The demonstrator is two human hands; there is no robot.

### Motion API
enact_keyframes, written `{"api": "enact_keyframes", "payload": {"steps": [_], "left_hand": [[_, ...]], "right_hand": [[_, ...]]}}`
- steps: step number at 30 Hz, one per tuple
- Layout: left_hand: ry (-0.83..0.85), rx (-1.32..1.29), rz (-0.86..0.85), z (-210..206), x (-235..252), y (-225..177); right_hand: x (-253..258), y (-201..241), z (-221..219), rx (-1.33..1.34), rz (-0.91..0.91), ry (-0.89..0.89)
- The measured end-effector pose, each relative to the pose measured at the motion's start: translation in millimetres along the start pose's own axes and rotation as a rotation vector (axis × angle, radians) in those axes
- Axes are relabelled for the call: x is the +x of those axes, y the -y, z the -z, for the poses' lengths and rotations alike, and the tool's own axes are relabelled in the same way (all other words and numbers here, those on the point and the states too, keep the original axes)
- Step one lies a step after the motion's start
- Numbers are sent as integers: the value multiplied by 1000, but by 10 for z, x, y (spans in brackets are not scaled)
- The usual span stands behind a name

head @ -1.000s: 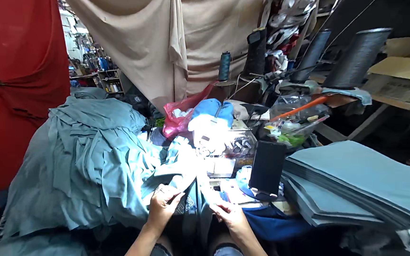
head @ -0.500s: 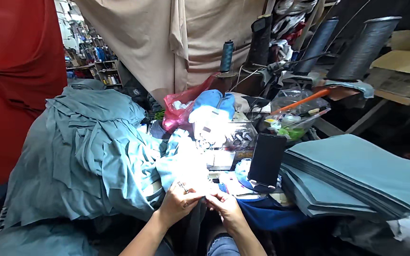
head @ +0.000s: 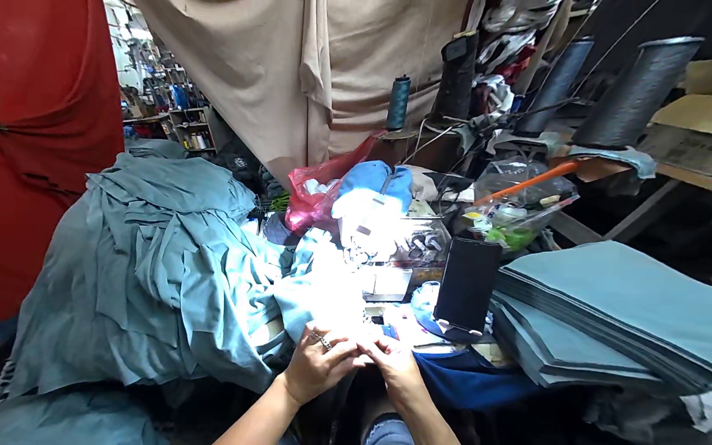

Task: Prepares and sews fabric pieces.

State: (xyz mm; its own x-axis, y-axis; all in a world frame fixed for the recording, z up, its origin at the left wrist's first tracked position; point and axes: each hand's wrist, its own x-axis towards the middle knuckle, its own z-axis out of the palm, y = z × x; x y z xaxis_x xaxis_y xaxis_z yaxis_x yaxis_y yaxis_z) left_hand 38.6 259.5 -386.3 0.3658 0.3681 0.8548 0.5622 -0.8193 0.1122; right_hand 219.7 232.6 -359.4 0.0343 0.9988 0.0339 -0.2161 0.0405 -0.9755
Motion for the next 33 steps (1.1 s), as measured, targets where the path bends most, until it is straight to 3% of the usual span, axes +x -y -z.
{"api": "enact_keyframes", "payload": {"steps": [4, 8, 10, 12, 13, 20, 23, 26, 28, 30, 33], "left_hand": [[-65, 326, 40, -156, 99, 175], [39, 435, 103, -109, 537, 230], [286, 427, 222, -75, 680, 176], [755, 404, 427, 6, 889, 85], [875, 393, 472, 14, 951, 74], [781, 381, 411, 37, 915, 100], [613, 366, 300, 42, 875, 188], [553, 327, 199, 35, 892, 294], [441, 297, 139, 21, 926, 352], [371, 202, 169, 26, 992, 393], [467, 159, 271, 68, 1114, 423]], "right_hand": [[10, 75, -36, -36, 34, -10], [38, -49, -11, -165, 32, -17], [42, -109, -6, -196, 28, -20], [42, -169, 0, -192, 42, -27], [36, -193, 7, -187, 49, -28], [116, -159, -4, -245, 49, -73], [375, -74, -16, -294, 67, -99], [667, 61, -43, -381, 91, -113], [872, 128, -68, -383, 23, -110], [1015, 153, -97, -314, -54, -77], [1065, 231, -175, -252, -143, -110]]}}
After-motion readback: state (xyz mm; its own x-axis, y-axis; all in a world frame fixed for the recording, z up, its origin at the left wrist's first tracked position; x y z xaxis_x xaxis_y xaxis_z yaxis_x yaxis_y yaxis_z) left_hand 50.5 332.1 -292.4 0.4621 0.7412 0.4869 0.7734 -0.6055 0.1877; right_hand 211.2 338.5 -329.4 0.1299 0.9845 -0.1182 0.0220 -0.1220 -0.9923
